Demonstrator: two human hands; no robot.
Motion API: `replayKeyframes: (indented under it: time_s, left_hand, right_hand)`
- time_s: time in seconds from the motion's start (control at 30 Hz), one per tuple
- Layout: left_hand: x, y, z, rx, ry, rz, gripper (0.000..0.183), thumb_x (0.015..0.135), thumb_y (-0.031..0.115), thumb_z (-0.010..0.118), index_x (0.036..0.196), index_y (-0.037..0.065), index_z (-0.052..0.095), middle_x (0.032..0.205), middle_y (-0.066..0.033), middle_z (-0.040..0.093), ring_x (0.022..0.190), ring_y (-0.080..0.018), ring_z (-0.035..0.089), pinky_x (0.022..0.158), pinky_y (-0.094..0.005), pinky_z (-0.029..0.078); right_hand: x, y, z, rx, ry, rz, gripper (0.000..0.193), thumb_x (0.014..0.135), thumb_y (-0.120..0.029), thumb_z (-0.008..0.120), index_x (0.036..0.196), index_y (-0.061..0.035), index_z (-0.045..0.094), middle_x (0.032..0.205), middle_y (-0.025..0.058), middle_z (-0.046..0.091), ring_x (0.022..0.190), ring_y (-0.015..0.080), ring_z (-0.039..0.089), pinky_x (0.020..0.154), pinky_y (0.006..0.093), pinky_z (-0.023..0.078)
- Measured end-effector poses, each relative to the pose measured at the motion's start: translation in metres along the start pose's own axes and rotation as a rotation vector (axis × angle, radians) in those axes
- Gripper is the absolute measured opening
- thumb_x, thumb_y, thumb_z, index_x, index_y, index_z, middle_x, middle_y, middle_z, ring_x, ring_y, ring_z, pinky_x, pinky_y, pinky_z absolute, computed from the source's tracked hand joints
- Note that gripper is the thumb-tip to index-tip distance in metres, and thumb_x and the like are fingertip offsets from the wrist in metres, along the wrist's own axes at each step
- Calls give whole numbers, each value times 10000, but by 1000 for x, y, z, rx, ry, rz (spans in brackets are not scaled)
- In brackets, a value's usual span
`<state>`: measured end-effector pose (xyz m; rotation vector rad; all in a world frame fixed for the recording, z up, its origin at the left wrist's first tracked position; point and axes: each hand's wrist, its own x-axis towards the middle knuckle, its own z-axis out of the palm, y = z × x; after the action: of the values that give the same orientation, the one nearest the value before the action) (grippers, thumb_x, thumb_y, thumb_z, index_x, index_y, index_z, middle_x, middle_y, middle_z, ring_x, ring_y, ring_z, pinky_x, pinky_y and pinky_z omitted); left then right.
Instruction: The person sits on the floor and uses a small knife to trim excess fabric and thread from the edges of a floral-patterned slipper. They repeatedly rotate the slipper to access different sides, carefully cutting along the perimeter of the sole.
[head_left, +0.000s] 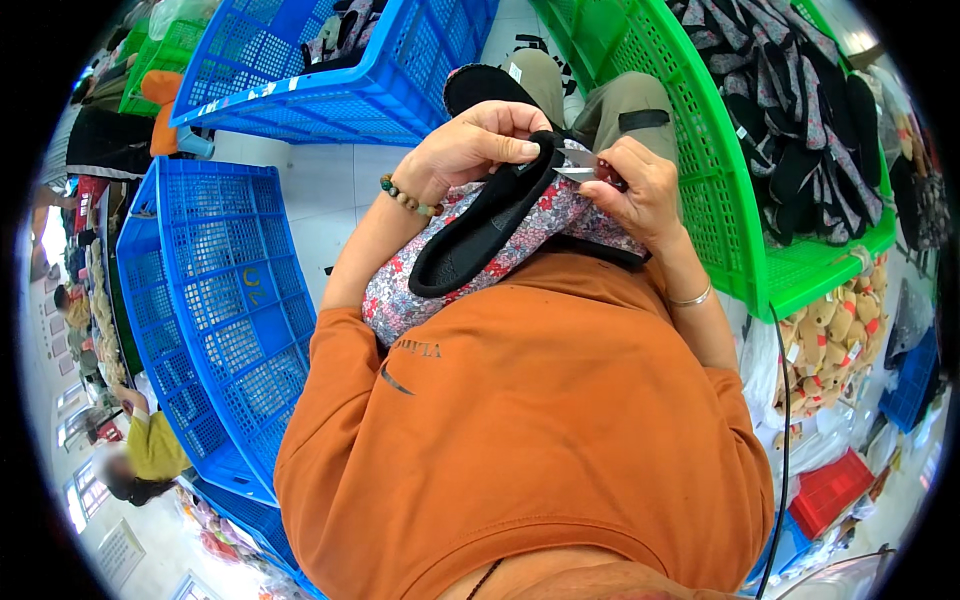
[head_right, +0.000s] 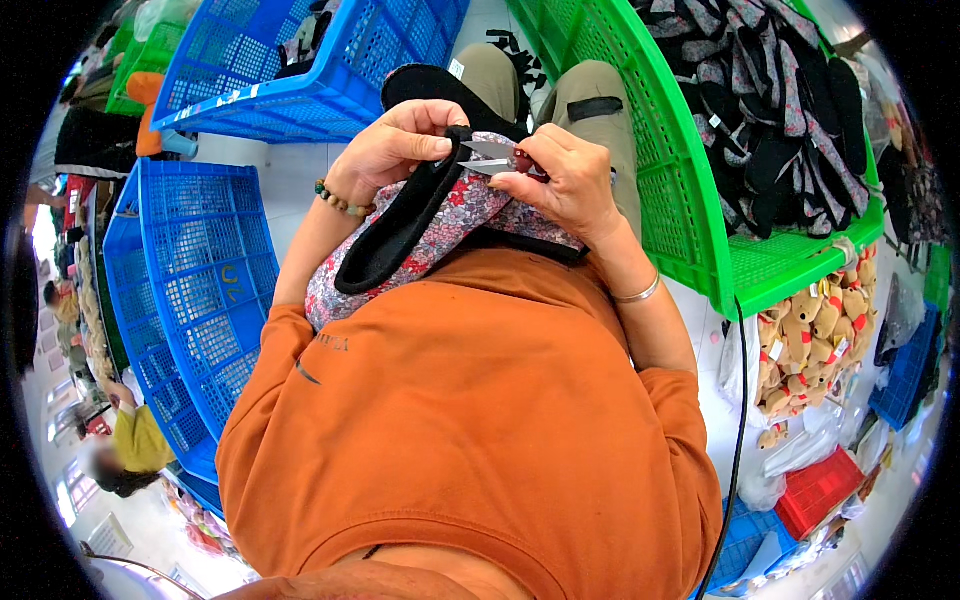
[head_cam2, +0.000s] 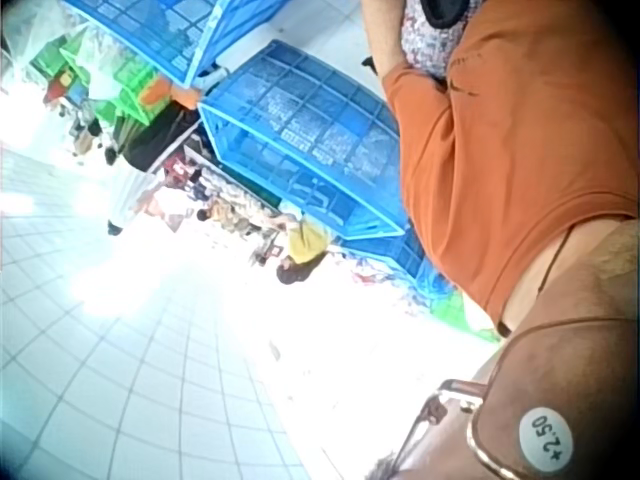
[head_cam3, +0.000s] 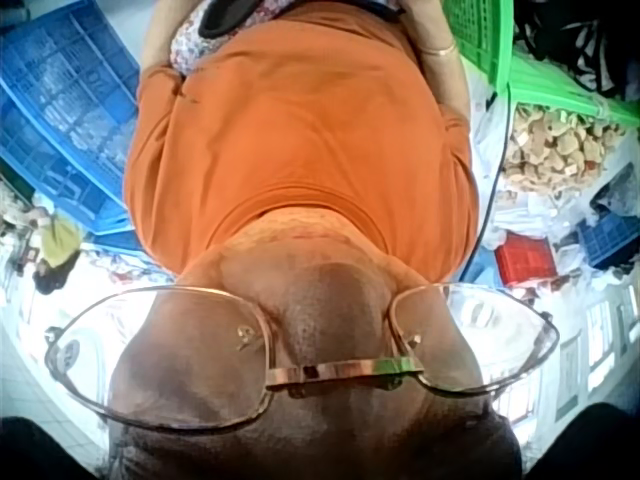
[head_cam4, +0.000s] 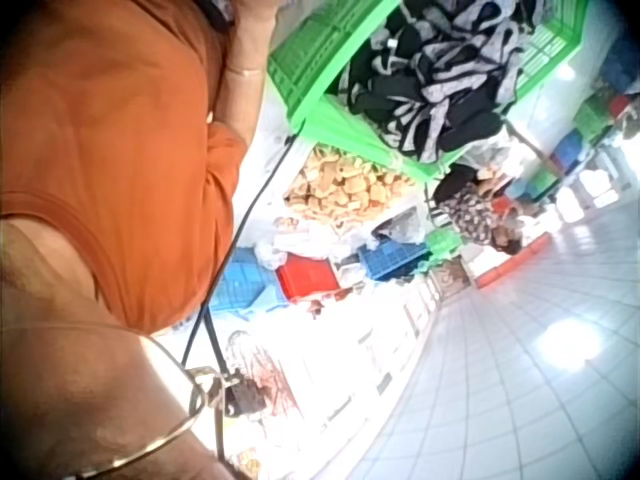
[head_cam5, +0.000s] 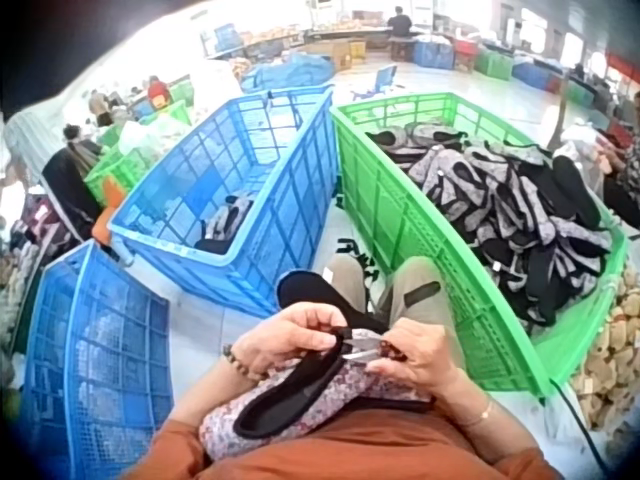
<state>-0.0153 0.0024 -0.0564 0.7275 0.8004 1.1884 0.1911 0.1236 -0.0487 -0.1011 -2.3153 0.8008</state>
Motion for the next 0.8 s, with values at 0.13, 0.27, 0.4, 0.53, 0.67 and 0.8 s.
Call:
replayKeyframes:
  time_s: [0.13,0.27,0.4,0.53,0.67,0.8]
  left_hand:
    - [-1,2,2,-18,-13,23,200,803,88,669,949,-5,569,854,-34,625,748,-84,600,667,-198,495]
    - [-1,3,2,-21,-13,17,189,808,88,663,947,-1,571,853,-31,623,749,-86,601,672,-204,496]
    - [-2,4,2,-17,13,8,182,814,93,657,946,2,573,840,-26,622,750,-77,599,656,-192,492]
    - [1,7,-1,149,52,-47,170,813,82,646,948,8,574,835,-13,622,745,-57,588,630,-166,482]
    - [1,21,11,361,99,-94,229,777,-10,640,997,4,576,868,10,609,778,-51,565,657,-165,476]
    - [-9,21,9,475,1,-106,342,718,-43,681,1040,-5,574,859,25,570,788,-46,511,725,-196,447]
  right_hand:
    - [-1,2,2,-36,4,-9,299,761,-298,708,699,-38,573,611,76,507,507,204,509,470,295,401]
    - [-9,3,3,293,174,333,263,823,-244,664,722,-18,576,612,53,509,542,115,488,496,264,379]
    - [-6,1,-3,503,232,509,256,847,-216,651,740,-2,562,609,-2,468,575,55,420,505,219,346]
    - [17,-13,-5,231,69,438,282,756,-210,729,785,12,558,656,37,528,602,69,478,536,219,397]
    - [43,-22,3,256,-90,416,309,732,-131,728,912,33,536,738,69,587,667,83,534,589,239,453]
    - [35,-10,11,574,-196,537,285,768,-49,672,978,47,505,758,55,598,705,73,545,630,222,465]
